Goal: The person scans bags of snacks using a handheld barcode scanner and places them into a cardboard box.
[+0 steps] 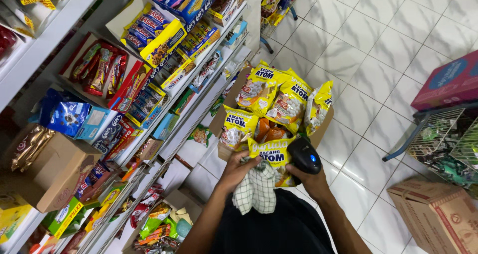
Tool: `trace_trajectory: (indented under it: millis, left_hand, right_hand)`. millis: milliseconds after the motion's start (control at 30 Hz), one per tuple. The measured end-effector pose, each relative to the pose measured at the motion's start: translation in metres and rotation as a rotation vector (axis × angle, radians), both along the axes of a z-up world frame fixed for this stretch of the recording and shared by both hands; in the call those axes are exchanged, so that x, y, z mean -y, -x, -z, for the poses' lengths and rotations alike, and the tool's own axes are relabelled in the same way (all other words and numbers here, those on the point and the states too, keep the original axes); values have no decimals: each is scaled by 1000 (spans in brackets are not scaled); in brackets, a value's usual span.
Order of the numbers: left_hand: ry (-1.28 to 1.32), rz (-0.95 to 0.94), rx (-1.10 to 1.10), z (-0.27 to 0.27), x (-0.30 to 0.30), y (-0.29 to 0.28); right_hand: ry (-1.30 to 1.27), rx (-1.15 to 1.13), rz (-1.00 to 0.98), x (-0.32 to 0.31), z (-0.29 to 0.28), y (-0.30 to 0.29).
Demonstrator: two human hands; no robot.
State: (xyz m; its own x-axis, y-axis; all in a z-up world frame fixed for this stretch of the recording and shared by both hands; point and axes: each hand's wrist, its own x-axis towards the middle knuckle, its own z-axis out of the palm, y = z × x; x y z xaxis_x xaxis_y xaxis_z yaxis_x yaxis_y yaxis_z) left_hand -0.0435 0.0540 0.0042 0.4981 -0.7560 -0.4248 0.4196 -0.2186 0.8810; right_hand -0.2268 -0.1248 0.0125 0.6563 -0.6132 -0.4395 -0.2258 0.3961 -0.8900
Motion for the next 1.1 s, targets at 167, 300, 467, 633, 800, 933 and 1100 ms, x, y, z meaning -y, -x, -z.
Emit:
trace_trajectory:
  millis: [167,300,467,633,800,933,1100]
  left_hand:
    - [52,-27,398,-5,21,-1]
    - [0,-352,430,-1,41,-5]
    - [45,-36,701,25,52,23]
    - [-125,156,1181,33,51,35]
    - [-251,258,1081,5,48,31]
    - [-99,161,888,-30,24,18]
    - [88,-13,465,-47,20,19]
  right_hand:
    - [165,-133,23,37,0,8]
    - [262,18,229,74,-9,25]
    - [228,155,361,91,-25,35]
    - [273,-80,268,71,-30,24]
    - [96,75,275,58,-30,10]
    - [52,106,247,58,-37,-1]
    - [65,106,196,51,-48,-13]
